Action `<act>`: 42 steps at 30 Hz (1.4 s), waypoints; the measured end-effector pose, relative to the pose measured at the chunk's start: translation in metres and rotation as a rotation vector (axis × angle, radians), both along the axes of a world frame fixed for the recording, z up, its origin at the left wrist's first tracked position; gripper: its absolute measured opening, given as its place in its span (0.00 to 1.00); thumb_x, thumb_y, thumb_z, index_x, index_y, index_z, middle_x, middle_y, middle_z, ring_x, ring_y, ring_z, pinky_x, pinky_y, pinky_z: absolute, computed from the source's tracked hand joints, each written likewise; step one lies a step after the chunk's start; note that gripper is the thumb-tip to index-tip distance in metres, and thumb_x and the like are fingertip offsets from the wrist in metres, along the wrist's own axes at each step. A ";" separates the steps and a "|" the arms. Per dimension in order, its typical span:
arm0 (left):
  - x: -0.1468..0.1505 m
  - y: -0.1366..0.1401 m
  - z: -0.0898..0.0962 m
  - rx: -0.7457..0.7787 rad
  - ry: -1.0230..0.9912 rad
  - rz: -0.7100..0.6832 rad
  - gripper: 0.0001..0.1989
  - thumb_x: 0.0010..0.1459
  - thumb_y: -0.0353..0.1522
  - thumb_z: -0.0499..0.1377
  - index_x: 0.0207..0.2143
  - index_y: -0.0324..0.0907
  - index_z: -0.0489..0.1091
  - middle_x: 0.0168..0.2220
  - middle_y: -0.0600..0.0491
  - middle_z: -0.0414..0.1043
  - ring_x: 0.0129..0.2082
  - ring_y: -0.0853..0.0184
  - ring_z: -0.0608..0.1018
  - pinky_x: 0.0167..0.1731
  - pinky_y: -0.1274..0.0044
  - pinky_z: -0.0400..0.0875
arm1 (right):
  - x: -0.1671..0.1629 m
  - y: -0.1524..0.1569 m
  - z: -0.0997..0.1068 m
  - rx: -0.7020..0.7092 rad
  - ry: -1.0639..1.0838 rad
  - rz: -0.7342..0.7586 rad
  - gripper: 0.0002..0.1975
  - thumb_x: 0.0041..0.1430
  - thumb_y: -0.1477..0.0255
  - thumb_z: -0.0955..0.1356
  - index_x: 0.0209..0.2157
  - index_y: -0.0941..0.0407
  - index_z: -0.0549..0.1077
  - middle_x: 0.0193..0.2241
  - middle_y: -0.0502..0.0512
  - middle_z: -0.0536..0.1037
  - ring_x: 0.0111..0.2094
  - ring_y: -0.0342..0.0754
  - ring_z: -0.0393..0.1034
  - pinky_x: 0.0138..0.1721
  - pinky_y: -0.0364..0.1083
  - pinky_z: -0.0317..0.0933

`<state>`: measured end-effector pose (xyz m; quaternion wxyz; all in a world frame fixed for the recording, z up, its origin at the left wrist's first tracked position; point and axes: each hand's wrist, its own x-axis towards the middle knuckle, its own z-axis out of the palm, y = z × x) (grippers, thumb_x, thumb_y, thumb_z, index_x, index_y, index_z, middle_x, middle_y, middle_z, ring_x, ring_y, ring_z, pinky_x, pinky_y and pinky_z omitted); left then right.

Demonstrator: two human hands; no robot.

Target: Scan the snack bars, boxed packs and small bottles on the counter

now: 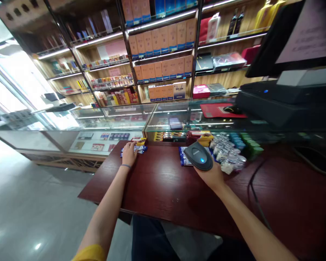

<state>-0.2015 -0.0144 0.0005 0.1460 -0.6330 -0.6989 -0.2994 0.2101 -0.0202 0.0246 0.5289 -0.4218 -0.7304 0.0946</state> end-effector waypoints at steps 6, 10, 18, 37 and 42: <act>-0.033 -0.013 -0.020 -0.061 -0.028 0.036 0.19 0.57 0.29 0.59 0.52 0.43 0.67 0.53 0.44 0.69 0.55 0.55 0.70 0.56 0.65 0.64 | -0.024 -0.014 -0.009 0.093 -0.194 0.121 0.22 0.51 0.70 0.67 0.50 0.56 0.70 0.33 0.56 0.82 0.30 0.54 0.78 0.29 0.48 0.71; -0.033 -0.012 -0.024 -0.089 -0.059 0.066 0.19 0.57 0.29 0.59 0.52 0.42 0.68 0.52 0.43 0.71 0.53 0.54 0.72 0.55 0.64 0.65 | -0.031 -0.018 -0.012 0.231 -0.349 0.163 0.16 0.53 0.73 0.65 0.45 0.57 0.69 0.29 0.56 0.81 0.27 0.53 0.77 0.26 0.46 0.68; -0.025 -0.018 -0.015 -0.076 -0.111 0.075 0.11 0.59 0.28 0.57 0.45 0.41 0.72 0.46 0.43 0.75 0.49 0.54 0.74 0.52 0.63 0.67 | -0.029 -0.018 -0.011 0.285 -0.389 0.158 0.17 0.54 0.73 0.64 0.47 0.56 0.65 0.29 0.55 0.80 0.26 0.52 0.77 0.25 0.46 0.68; 0.086 -0.017 -0.005 -0.322 -1.517 -0.406 0.21 0.57 0.39 0.64 0.49 0.40 0.64 0.40 0.45 0.76 0.30 0.63 0.82 0.26 0.73 0.80 | -0.019 -0.018 -0.009 -0.048 -0.499 0.198 0.20 0.54 0.68 0.68 0.49 0.53 0.66 0.31 0.54 0.82 0.30 0.55 0.79 0.27 0.46 0.65; 0.087 -0.017 -0.005 -0.336 -1.519 -0.406 0.21 0.57 0.40 0.64 0.49 0.40 0.64 0.38 0.46 0.76 0.30 0.63 0.82 0.26 0.73 0.80 | -0.018 -0.019 -0.007 -0.064 -0.501 0.179 0.17 0.53 0.69 0.68 0.46 0.53 0.67 0.29 0.53 0.81 0.30 0.56 0.79 0.27 0.46 0.64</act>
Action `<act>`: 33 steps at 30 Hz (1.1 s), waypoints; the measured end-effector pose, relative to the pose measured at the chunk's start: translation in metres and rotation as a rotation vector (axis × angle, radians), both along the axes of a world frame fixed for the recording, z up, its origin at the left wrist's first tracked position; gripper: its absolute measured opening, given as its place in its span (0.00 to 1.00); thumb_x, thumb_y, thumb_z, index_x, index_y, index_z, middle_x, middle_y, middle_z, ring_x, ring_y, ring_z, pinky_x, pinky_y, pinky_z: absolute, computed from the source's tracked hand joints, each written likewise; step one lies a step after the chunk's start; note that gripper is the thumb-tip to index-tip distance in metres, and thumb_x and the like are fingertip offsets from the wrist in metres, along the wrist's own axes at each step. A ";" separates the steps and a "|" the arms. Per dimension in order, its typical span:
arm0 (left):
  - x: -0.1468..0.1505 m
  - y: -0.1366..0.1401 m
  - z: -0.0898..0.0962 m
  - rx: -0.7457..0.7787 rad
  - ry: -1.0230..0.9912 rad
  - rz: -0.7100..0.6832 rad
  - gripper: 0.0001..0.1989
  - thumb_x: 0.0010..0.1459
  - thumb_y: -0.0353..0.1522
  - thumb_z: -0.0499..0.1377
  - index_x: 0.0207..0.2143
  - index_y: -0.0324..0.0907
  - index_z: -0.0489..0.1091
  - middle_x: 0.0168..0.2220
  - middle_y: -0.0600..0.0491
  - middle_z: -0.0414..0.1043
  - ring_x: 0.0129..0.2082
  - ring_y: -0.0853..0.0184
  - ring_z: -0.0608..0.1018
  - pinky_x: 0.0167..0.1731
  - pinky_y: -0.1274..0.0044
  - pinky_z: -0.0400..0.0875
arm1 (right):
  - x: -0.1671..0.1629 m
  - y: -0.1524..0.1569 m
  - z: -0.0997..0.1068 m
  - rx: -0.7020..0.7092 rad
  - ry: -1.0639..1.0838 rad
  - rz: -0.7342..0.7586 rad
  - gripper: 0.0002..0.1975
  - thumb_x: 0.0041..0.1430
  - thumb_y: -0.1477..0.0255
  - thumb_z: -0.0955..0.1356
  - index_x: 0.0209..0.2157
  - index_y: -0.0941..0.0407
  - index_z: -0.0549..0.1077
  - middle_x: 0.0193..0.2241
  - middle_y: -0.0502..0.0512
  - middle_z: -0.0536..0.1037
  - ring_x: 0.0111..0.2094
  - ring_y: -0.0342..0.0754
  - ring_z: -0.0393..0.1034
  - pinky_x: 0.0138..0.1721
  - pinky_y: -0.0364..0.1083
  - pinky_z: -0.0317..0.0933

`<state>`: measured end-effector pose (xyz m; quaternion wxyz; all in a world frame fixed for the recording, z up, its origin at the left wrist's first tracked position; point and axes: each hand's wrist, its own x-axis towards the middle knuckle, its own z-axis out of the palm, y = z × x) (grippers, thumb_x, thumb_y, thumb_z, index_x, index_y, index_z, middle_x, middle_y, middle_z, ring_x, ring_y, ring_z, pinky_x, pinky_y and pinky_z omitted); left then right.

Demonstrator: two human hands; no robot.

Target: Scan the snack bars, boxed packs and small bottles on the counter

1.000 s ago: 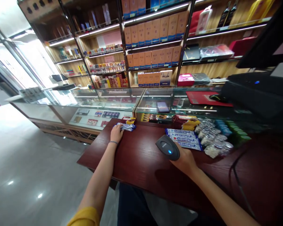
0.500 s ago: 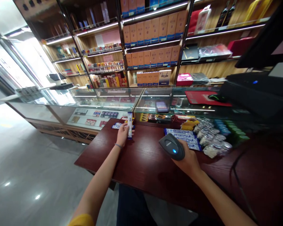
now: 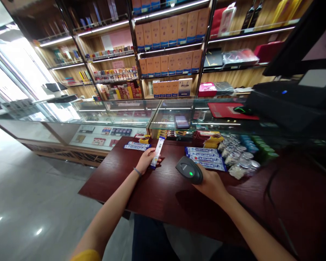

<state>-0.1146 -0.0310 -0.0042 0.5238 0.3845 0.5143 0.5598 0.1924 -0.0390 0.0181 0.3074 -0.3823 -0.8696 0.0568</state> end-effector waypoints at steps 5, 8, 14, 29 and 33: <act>-0.004 0.001 -0.004 0.017 -0.035 -0.030 0.22 0.56 0.41 0.64 0.48 0.41 0.64 0.38 0.49 0.75 0.32 0.64 0.82 0.29 0.74 0.79 | 0.001 0.001 0.001 -0.056 0.045 -0.006 0.21 0.54 0.68 0.67 0.50 0.54 0.63 0.31 0.53 0.81 0.30 0.55 0.79 0.26 0.46 0.63; -0.009 0.006 -0.003 0.078 0.037 -0.028 0.24 0.55 0.42 0.64 0.50 0.41 0.64 0.39 0.49 0.76 0.35 0.64 0.81 0.35 0.72 0.78 | 0.004 0.004 0.002 -0.049 0.096 -0.093 0.22 0.53 0.67 0.68 0.50 0.53 0.63 0.32 0.53 0.81 0.29 0.55 0.78 0.25 0.46 0.63; 0.007 0.025 0.025 0.361 0.467 -0.083 0.21 0.58 0.41 0.60 0.51 0.42 0.70 0.47 0.47 0.76 0.48 0.61 0.77 0.51 0.68 0.71 | 0.021 0.012 0.014 -0.085 0.326 -0.303 0.21 0.51 0.64 0.69 0.48 0.50 0.65 0.30 0.51 0.80 0.32 0.57 0.79 0.28 0.47 0.66; 0.148 0.079 0.030 0.567 1.200 -0.241 0.12 0.56 0.24 0.57 0.41 0.43 0.75 0.42 0.48 0.77 0.45 0.59 0.77 0.50 0.69 0.70 | 0.077 0.039 0.024 0.097 0.693 -0.499 0.22 0.50 0.65 0.71 0.47 0.54 0.67 0.37 0.59 0.80 0.38 0.53 0.76 0.39 0.50 0.70; 0.167 0.091 0.025 0.583 1.239 -0.275 0.13 0.55 0.23 0.56 0.41 0.43 0.75 0.41 0.48 0.78 0.43 0.59 0.77 0.48 0.70 0.70 | 0.077 0.039 0.024 0.088 0.728 -0.520 0.23 0.50 0.64 0.71 0.48 0.54 0.68 0.37 0.58 0.80 0.38 0.53 0.77 0.38 0.50 0.70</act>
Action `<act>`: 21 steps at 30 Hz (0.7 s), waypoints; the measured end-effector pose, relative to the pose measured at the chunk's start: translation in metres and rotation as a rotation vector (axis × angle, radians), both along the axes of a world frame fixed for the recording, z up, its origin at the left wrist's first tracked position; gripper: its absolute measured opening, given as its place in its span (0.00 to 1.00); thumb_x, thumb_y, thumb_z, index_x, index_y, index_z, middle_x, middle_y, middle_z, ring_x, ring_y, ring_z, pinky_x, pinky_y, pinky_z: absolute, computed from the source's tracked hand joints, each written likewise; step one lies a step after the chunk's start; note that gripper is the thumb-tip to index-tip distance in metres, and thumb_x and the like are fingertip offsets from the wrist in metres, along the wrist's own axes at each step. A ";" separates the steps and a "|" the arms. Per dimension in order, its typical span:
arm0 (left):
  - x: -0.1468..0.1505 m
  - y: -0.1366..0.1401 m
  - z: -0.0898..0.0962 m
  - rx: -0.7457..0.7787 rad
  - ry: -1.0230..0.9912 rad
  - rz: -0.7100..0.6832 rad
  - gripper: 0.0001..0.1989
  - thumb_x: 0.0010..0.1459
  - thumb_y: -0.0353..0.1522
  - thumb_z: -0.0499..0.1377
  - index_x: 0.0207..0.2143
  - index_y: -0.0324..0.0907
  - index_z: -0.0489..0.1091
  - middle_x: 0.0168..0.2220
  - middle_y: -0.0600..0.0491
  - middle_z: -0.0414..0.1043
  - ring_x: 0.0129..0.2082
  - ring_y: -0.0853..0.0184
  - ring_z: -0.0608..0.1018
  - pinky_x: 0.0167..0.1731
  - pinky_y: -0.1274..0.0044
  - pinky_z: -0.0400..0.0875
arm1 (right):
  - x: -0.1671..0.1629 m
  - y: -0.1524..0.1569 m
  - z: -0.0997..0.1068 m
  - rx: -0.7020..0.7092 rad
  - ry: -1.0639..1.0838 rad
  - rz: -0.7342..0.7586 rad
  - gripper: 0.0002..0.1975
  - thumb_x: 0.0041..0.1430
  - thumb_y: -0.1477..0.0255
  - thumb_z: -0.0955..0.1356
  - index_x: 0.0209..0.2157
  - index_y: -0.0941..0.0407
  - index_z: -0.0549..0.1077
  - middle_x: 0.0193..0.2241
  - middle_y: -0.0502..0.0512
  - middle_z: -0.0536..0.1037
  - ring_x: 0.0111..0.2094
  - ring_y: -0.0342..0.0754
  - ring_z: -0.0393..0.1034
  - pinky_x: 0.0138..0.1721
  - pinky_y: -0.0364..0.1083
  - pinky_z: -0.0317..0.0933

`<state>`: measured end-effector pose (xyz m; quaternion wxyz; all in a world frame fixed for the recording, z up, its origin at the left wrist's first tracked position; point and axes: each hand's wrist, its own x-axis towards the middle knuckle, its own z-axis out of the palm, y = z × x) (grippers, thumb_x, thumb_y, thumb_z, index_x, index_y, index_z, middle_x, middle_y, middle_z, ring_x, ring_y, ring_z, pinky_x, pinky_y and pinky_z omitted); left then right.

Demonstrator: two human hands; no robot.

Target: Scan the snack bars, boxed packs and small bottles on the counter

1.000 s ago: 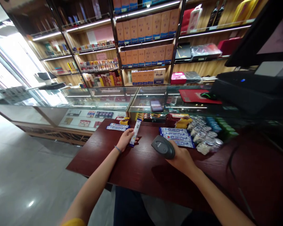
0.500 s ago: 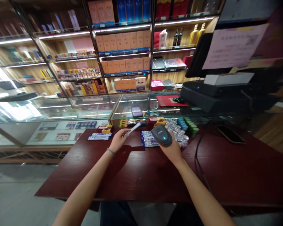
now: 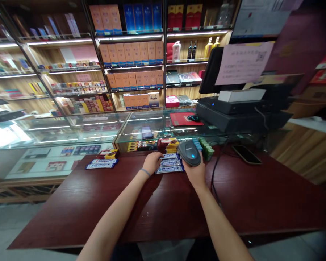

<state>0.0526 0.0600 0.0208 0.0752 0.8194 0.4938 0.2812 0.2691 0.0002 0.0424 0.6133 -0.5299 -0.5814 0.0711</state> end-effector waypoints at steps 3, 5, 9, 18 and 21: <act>0.007 0.008 -0.007 0.004 0.006 -0.007 0.14 0.55 0.23 0.56 0.40 0.44 0.75 0.41 0.49 0.78 0.43 0.60 0.77 0.47 0.71 0.70 | 0.000 0.001 -0.002 -0.001 0.021 0.012 0.25 0.49 0.64 0.71 0.50 0.54 0.67 0.36 0.58 0.80 0.37 0.53 0.77 0.38 0.50 0.70; 0.009 0.013 -0.012 0.004 0.004 -0.009 0.15 0.54 0.23 0.56 0.40 0.44 0.76 0.41 0.49 0.78 0.43 0.61 0.77 0.48 0.70 0.70 | 0.000 0.001 -0.004 -0.018 0.025 0.020 0.27 0.49 0.63 0.72 0.51 0.54 0.67 0.37 0.59 0.80 0.37 0.54 0.77 0.39 0.51 0.71; 0.009 0.018 -0.018 0.004 -0.014 -0.021 0.16 0.53 0.22 0.56 0.41 0.44 0.76 0.41 0.49 0.78 0.44 0.60 0.77 0.49 0.69 0.70 | 0.000 0.001 -0.004 -0.028 0.020 0.019 0.27 0.50 0.63 0.71 0.51 0.55 0.66 0.39 0.59 0.80 0.38 0.54 0.76 0.40 0.52 0.71; -0.013 0.005 -0.006 0.079 -0.190 -0.006 0.15 0.57 0.24 0.56 0.45 0.44 0.75 0.45 0.49 0.77 0.48 0.59 0.76 0.53 0.67 0.68 | -0.004 -0.001 0.000 0.022 -0.030 0.030 0.22 0.51 0.63 0.71 0.47 0.56 0.68 0.38 0.62 0.80 0.40 0.56 0.76 0.41 0.53 0.70; -0.045 -0.006 -0.002 0.156 -0.238 0.110 0.14 0.60 0.27 0.56 0.47 0.45 0.72 0.47 0.49 0.75 0.49 0.60 0.75 0.53 0.66 0.68 | -0.008 0.000 -0.004 0.041 -0.056 0.039 0.24 0.51 0.63 0.70 0.49 0.57 0.68 0.39 0.63 0.80 0.41 0.56 0.76 0.41 0.53 0.70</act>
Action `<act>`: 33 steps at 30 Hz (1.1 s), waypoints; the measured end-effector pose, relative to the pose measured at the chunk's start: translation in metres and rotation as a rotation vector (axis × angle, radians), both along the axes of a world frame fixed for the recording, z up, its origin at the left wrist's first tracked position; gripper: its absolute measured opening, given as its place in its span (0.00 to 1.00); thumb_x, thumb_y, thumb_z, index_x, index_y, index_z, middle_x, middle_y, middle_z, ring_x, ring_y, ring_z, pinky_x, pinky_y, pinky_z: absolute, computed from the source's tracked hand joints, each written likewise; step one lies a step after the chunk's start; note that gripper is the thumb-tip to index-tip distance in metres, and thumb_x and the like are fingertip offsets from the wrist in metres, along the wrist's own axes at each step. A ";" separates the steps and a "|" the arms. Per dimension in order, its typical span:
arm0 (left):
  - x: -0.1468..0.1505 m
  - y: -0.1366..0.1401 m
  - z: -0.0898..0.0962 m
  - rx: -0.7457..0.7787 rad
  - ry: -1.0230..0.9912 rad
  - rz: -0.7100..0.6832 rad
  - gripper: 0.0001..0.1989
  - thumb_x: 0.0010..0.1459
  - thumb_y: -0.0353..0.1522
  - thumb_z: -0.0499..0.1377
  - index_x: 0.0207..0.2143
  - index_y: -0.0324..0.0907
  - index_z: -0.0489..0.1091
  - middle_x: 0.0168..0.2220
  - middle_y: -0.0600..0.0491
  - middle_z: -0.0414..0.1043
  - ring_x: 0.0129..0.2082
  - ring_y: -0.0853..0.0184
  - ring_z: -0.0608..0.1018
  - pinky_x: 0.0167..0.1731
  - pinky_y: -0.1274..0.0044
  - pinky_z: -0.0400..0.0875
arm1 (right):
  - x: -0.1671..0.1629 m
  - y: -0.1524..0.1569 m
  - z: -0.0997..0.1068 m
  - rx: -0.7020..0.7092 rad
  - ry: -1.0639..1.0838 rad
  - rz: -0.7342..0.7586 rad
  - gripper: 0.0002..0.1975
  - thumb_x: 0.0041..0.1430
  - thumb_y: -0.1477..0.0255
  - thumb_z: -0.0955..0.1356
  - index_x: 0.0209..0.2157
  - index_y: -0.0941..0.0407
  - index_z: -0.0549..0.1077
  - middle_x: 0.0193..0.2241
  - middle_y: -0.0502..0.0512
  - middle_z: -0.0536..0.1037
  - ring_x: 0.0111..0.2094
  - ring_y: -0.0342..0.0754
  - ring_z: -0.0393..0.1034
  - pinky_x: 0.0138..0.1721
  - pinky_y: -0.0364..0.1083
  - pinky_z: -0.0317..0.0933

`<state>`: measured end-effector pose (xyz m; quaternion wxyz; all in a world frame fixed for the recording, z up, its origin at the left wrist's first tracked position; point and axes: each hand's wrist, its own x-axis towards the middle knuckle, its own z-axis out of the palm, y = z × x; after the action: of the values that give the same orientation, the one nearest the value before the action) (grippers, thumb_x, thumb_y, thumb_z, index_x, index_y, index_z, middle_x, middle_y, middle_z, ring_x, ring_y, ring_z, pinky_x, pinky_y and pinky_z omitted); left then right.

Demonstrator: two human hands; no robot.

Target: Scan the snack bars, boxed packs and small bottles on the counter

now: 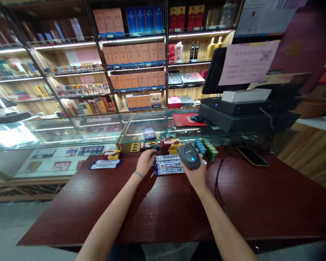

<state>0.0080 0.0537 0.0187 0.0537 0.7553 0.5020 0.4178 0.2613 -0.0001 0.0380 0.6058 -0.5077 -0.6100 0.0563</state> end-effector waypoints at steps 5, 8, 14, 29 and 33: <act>-0.075 -0.021 -0.002 0.093 0.042 0.186 0.14 0.62 0.29 0.54 0.50 0.45 0.69 0.47 0.47 0.71 0.50 0.58 0.73 0.54 0.65 0.68 | -0.011 -0.002 -0.005 0.014 -0.098 0.019 0.22 0.51 0.63 0.70 0.47 0.56 0.69 0.34 0.61 0.80 0.41 0.58 0.76 0.38 0.52 0.71; -0.123 -0.034 -0.008 0.068 0.131 0.295 0.16 0.62 0.29 0.54 0.52 0.45 0.68 0.49 0.45 0.69 0.51 0.57 0.72 0.54 0.63 0.67 | -0.021 -0.007 -0.007 0.015 -0.142 0.054 0.21 0.51 0.62 0.70 0.46 0.55 0.69 0.35 0.60 0.80 0.39 0.56 0.77 0.36 0.50 0.71; -0.200 -0.060 -0.024 0.001 0.330 0.422 0.20 0.58 0.26 0.54 0.53 0.45 0.69 0.53 0.43 0.67 0.54 0.55 0.70 0.56 0.62 0.66 | -0.048 -0.022 -0.009 -0.033 -0.175 0.166 0.20 0.53 0.63 0.69 0.47 0.52 0.68 0.34 0.56 0.81 0.34 0.54 0.78 0.33 0.48 0.70; -0.231 -0.084 -0.037 -0.551 0.518 0.704 0.27 0.69 0.38 0.45 0.68 0.46 0.53 0.69 0.40 0.50 0.67 0.50 0.56 0.62 0.49 0.51 | -0.064 -0.027 -0.034 0.125 -0.551 0.298 0.21 0.55 0.71 0.66 0.52 0.55 0.67 0.36 0.56 0.81 0.28 0.51 0.77 0.29 0.45 0.69; -0.226 -0.090 -0.026 -0.498 0.526 0.714 0.23 0.66 0.37 0.51 0.63 0.51 0.62 0.61 0.42 0.64 0.62 0.50 0.64 0.60 0.47 0.52 | -0.066 -0.029 -0.032 0.123 -0.529 0.278 0.21 0.54 0.70 0.66 0.52 0.54 0.67 0.34 0.55 0.81 0.26 0.51 0.77 0.27 0.46 0.69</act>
<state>-0.2175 -0.0365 -0.0069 -0.0422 0.5805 0.8099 0.0732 0.1953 -0.0287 0.0058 0.4421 -0.3790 -0.8123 -0.0326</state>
